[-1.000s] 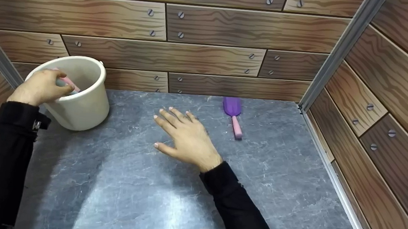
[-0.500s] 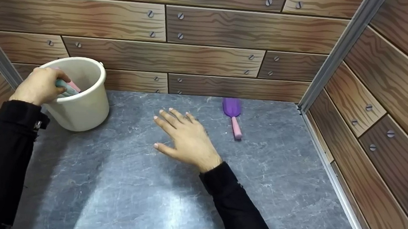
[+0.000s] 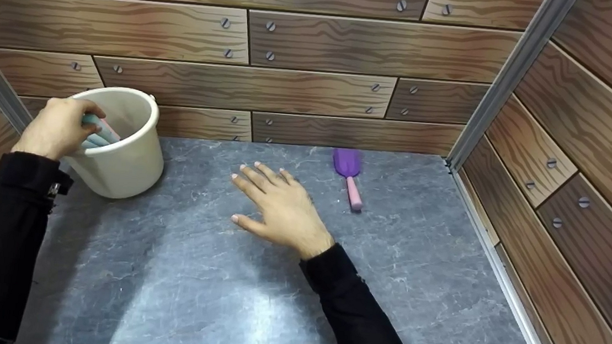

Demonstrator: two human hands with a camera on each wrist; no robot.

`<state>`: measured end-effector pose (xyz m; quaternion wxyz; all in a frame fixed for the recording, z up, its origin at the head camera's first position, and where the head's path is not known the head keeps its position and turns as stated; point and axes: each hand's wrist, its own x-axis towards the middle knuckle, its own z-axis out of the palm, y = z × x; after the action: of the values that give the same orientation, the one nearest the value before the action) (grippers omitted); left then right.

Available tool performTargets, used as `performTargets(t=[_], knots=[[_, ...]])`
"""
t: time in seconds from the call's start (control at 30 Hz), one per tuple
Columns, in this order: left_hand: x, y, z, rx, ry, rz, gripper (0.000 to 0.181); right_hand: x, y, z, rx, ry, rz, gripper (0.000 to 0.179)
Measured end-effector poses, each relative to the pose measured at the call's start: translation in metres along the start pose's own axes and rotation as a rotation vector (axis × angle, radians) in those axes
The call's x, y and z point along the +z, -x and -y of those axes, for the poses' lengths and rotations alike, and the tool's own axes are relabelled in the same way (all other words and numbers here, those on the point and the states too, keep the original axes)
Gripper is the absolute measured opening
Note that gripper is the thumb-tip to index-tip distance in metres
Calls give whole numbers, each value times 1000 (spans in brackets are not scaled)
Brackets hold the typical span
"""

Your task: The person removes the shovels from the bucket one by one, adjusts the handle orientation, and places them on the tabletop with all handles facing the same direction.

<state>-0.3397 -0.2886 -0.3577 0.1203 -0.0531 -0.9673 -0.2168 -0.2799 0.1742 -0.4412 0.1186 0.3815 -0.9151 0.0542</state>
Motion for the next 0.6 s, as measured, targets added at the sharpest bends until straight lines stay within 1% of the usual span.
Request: performTargets(t=[0.17, 0.37, 0.6], knots=[[-3, 0, -6, 14, -5, -60, 25, 0, 0, -1, -3, -6, -12, 83], [-8, 1, -14, -24, 23, -73, 30, 0, 1, -2, -7, -1, -23, 84], [-15, 2, -22, -7, 38, -117, 33, -1, 1, -2, -7, 7, -29, 84]])
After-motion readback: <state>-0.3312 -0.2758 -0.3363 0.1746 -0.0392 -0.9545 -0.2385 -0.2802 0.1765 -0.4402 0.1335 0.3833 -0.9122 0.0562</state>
